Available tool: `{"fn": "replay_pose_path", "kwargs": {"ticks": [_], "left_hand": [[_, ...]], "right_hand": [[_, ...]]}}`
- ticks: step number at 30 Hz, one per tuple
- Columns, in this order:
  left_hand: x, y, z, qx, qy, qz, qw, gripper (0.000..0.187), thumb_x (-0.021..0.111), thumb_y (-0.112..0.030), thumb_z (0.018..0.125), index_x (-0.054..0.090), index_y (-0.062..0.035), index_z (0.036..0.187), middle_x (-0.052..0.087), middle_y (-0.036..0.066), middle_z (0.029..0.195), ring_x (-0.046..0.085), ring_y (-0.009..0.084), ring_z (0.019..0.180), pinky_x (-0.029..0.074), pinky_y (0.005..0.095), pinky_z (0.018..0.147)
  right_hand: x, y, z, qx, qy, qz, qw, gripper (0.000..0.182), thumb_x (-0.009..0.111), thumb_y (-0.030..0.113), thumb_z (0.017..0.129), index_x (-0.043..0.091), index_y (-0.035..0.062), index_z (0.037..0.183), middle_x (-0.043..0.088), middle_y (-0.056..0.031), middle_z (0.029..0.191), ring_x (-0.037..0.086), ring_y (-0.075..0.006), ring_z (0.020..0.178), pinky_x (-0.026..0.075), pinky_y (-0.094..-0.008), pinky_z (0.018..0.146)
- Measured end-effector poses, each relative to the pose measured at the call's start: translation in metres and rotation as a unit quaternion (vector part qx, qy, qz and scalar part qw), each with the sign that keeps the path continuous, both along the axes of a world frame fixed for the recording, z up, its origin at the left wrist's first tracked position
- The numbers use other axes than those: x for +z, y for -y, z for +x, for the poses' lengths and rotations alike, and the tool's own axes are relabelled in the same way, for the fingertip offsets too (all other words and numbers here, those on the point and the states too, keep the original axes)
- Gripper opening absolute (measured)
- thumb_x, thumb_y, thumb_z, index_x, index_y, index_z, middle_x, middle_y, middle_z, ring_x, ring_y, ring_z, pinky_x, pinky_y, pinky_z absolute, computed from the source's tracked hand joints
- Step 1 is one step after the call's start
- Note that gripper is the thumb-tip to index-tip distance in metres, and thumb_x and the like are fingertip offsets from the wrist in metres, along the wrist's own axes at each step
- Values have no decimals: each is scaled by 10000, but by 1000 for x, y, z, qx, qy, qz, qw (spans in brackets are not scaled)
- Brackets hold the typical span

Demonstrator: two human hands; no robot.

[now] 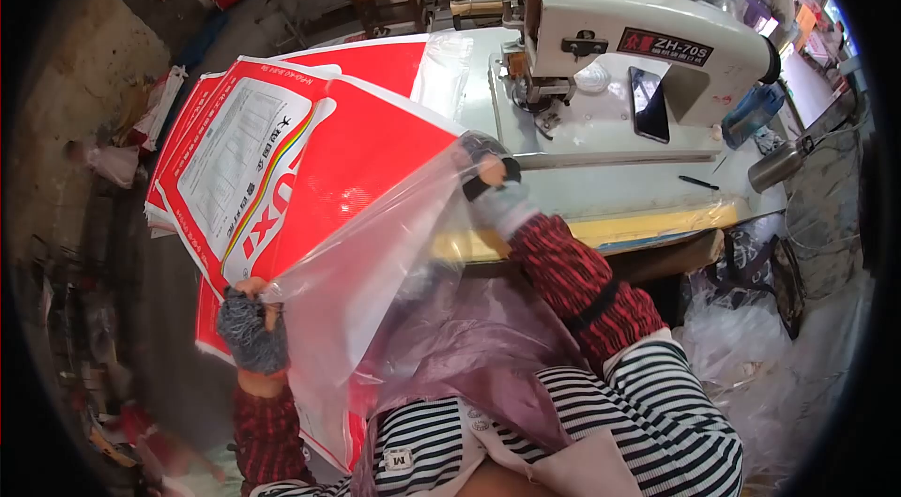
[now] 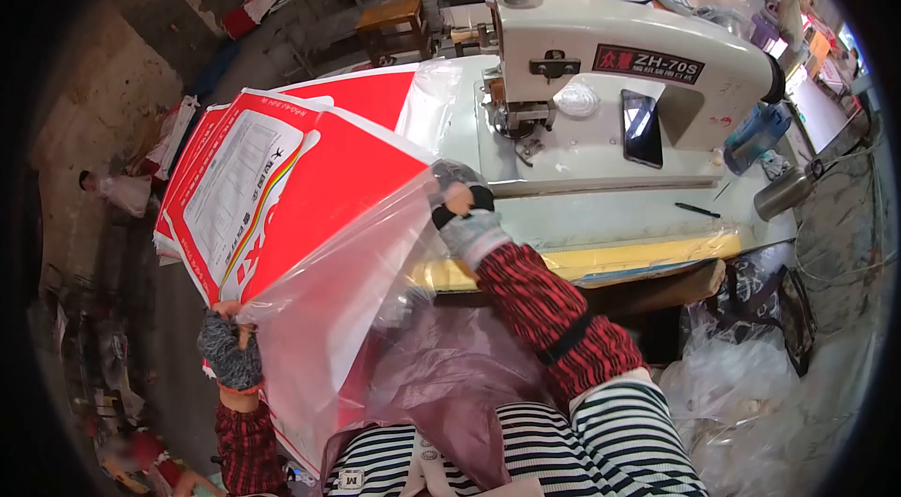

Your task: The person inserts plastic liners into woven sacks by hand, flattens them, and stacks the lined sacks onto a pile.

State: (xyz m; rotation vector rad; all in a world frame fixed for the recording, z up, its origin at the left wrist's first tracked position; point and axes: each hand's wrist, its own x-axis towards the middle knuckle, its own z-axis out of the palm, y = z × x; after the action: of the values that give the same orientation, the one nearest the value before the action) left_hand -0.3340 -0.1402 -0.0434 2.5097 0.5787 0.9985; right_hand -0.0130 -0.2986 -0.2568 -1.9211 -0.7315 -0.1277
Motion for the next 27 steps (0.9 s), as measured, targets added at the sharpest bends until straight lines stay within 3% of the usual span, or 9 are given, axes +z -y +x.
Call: {"fn": "replay_pose_path", "kwargs": {"ticks": [5,7,13,15,17,18,20,23,27], "left_hand": [[17,2,11,13,42,-47,998,70,562,35,820,529,-24,802,479,-1,712,440,53,631,387,191,573],[29,7,16,30,41,-56,997,72,568,-15,852,521,-24,798,475,-5,719,431,51,643,388,186,580],[33,-13,7,104,55,-3,993,142,551,-128,899,518,-11,826,484,22,708,460,99,638,409,232,623],[30,-19,-2,105,94,-33,990,142,505,-143,921,516,-19,853,511,15,730,476,86,666,409,226,617],[33,-10,-18,120,54,20,991,91,503,-99,907,530,-19,876,547,52,756,512,124,669,427,243,622],[32,-1,-23,109,19,79,991,70,512,-80,894,540,-17,881,557,76,758,529,152,670,436,258,629],[14,-1,-35,97,-16,239,966,52,544,-8,839,578,-21,876,579,132,730,573,276,616,466,328,581],[5,21,-47,115,-67,165,977,35,548,-24,844,574,-21,868,575,140,728,583,289,636,469,328,614],[7,28,-85,204,-244,110,942,103,517,-37,857,584,-30,935,582,145,713,592,316,630,481,351,588]], "right_hand": [[117,47,-18,-112,93,127,981,273,729,149,684,549,36,855,524,-102,757,531,-260,693,438,-343,642],[151,54,-10,-159,257,116,946,290,723,140,672,552,35,881,521,-112,775,522,-291,742,433,-368,691],[98,6,-68,221,68,32,972,254,482,134,801,600,103,1025,624,-143,972,601,-297,867,481,-371,777],[85,-4,-75,262,155,-67,950,261,483,121,793,600,97,1024,634,-142,958,614,-305,838,493,-375,753],[43,-20,-26,148,30,160,975,180,492,130,818,600,80,952,621,-127,823,603,-308,753,491,-371,705],[86,-7,-3,59,82,6,995,93,556,55,781,577,58,872,594,-81,729,581,-196,647,472,-278,604],[139,2,3,-26,46,39,998,187,655,121,686,562,82,844,565,-102,706,573,-256,644,459,-351,601],[181,-15,10,-42,302,33,952,317,605,56,634,607,87,949,566,-112,850,545,-294,834,454,-383,716],[174,-45,17,132,294,-79,943,193,547,101,732,671,109,879,629,-128,850,589,-311,808,477,-395,705]]}}
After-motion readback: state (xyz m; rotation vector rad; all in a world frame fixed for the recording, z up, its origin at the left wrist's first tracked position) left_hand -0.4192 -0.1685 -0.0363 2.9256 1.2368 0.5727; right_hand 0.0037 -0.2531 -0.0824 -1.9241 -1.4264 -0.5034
